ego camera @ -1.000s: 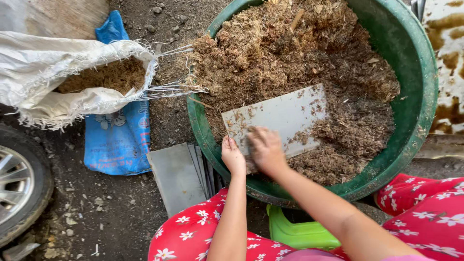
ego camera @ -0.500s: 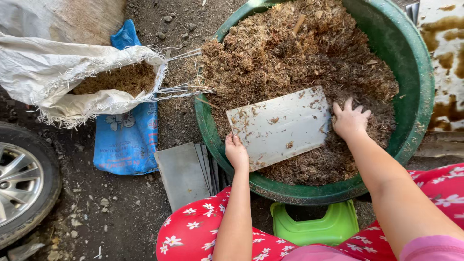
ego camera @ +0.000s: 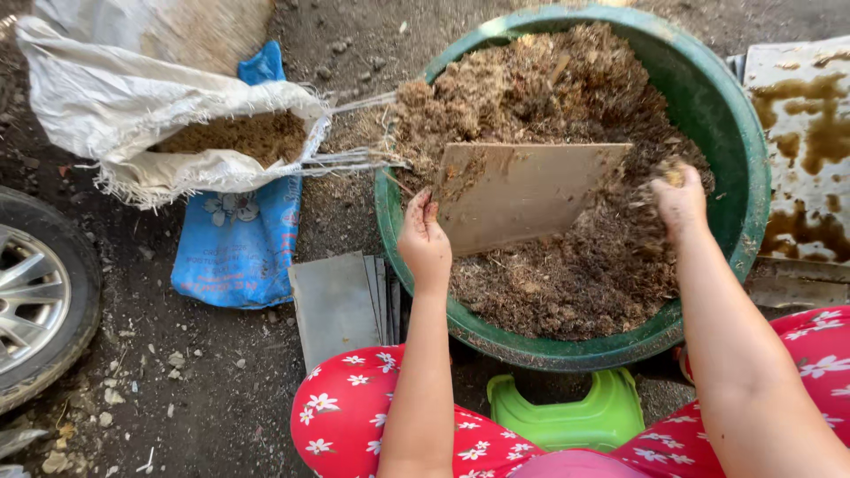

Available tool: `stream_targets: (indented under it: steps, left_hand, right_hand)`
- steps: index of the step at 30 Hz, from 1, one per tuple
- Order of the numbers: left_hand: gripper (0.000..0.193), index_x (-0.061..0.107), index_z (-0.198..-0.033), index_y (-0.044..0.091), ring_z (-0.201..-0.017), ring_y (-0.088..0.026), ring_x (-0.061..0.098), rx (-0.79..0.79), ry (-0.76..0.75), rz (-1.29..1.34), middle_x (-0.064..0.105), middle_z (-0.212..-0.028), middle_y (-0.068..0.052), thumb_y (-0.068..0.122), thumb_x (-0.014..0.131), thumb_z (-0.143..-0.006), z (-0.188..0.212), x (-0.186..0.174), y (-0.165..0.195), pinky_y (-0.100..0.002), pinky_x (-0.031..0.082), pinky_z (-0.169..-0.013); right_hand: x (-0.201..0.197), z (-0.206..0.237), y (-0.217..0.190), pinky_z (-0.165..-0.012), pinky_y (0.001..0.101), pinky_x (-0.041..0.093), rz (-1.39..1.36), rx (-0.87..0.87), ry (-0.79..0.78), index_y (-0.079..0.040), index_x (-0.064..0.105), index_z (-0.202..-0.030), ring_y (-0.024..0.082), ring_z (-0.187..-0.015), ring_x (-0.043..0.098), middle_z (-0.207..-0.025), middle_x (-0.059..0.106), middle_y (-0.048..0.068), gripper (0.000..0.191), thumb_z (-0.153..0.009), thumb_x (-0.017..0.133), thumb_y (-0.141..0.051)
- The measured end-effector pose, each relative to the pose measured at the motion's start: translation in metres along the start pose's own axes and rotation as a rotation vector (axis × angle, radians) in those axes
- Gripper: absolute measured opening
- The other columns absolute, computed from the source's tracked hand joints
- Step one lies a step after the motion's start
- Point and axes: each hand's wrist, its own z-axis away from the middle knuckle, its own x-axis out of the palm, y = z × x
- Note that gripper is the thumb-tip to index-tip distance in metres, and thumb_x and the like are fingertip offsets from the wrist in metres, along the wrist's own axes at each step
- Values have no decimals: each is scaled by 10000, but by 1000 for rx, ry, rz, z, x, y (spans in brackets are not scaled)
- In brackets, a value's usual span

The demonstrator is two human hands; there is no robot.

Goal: The person scoops a brown fibrous material from a large green basin and packs it into rectangular trays. They press the material down with their hands to fill the trays and then place the filled trays onto a stack to the right.

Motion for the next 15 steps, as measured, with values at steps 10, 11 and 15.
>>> stream_targets:
  steps: [10, 11, 15]
  left_hand:
    - [281, 698, -1152, 147, -1571, -274, 326, 112, -90, 210, 528, -1574, -71, -48, 532, -1037, -24, -22, -14, -483, 345, -1268]
    - [276, 659, -1207, 162, -1564, -269, 321, 62, -106, 172, 526, -1551, -58, -8, 531, -1031, -24, -24, -13, -479, 339, -1265]
    - [229, 618, -1258, 126, -1552, -300, 286, 60, -150, -16, 515, -1520, -65, 98, 574, -1035, -23, -31, 3, -488, 269, -1256]
  right_hand:
    - [24, 38, -101, -812, 321, 599, 21, -229, -152, -102, 513, -1436, 171, -994, 713, -1242, 683, 119, 506, -969, 693, -30]
    - [33, 51, -113, -768, 338, 604, 121, -128, -166, -139, 510, -1441, 172, -954, 695, -1251, 664, 119, 503, -970, 677, -76]
    - [90, 112, -162, -717, 366, 619, 278, 56, -386, -211, 469, -1484, 219, -889, 698, -1295, 635, 126, 593, -930, 671, -145]
